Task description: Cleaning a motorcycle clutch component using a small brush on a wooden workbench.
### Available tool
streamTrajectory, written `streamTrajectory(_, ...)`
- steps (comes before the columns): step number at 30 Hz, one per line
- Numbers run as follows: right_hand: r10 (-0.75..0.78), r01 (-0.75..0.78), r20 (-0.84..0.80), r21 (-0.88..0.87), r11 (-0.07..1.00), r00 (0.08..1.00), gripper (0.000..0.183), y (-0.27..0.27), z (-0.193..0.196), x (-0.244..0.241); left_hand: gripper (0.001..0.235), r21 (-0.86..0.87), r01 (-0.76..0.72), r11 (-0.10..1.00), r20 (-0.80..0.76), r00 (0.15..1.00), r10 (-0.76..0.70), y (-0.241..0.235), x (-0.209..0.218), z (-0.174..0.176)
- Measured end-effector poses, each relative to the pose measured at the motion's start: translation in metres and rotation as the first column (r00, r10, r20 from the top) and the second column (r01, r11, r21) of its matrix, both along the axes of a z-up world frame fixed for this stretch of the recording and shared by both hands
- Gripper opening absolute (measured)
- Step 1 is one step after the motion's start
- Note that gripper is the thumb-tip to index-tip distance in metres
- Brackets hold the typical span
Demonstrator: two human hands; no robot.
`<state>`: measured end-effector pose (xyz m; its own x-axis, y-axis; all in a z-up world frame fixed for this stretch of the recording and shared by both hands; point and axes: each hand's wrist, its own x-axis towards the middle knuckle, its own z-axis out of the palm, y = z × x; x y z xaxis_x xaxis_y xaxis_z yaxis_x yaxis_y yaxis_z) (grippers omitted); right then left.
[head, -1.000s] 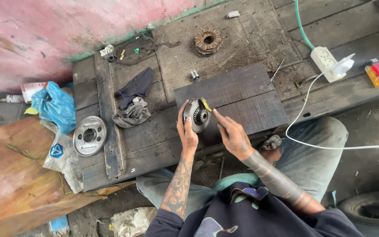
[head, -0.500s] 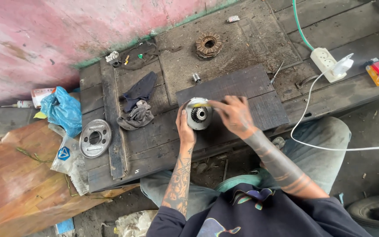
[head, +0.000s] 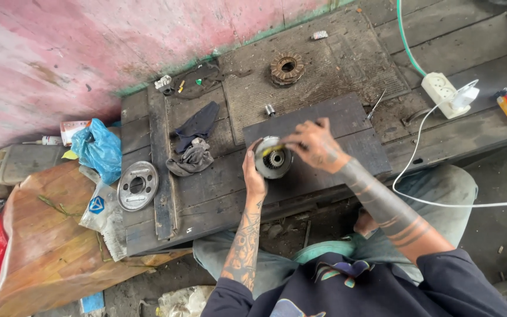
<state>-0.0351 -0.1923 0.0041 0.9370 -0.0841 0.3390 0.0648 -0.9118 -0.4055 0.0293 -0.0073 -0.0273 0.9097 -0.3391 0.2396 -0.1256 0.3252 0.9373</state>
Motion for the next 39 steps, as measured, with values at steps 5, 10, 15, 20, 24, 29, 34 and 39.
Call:
streamTrajectory(5,-0.03,0.03,-0.019,-0.004,1.0,0.999,0.018,-0.011,0.006,0.003,0.045,0.018,-0.024,1.0,-0.003,1.0,0.024,0.002,0.002,-0.006)
streamTrajectory(10,0.032,-0.032,-0.082,0.005,0.999,0.996,0.019,-0.011,0.012,0.001,0.049,0.011,0.018,1.0,-0.02,1.0,-0.018,-0.001,-0.004,0.002)
streamTrajectory(15,0.092,-0.09,-0.113,0.024,0.996,0.989,0.016,0.004,0.026,-0.001,0.054,-0.041,0.027,0.999,-0.089,0.996,-0.03,-0.001,-0.008,0.005)
streamTrajectory(20,0.049,-0.052,-0.041,-0.067,0.996,0.998,0.014,-0.007,0.024,0.003,0.059,-0.014,0.03,0.999,-0.089,0.996,-0.031,0.001,-0.001,-0.002)
streamTrajectory(24,0.06,-0.06,-0.002,-0.146,0.987,0.998,0.016,-0.024,0.024,0.012,0.065,0.009,0.048,0.999,-0.108,0.993,-0.046,0.001,0.001,-0.007)
streamTrajectory(29,0.087,-0.087,-0.005,-0.19,0.978,0.996,0.018,-0.013,0.036,0.012,0.063,0.111,0.04,0.993,-0.071,0.997,-0.032,0.001,-0.001,-0.001)
streamTrajectory(34,0.021,-0.031,-0.07,-0.142,0.989,0.997,0.014,-0.018,0.03,0.013,0.062,0.165,-0.004,0.986,-0.029,1.0,0.009,0.001,0.004,-0.012)
streamTrajectory(39,-0.029,0.027,-0.057,-0.038,0.999,0.998,0.016,-0.045,0.013,0.009,0.058,0.173,-0.009,0.985,-0.024,1.0,0.013,0.001,-0.004,-0.001)
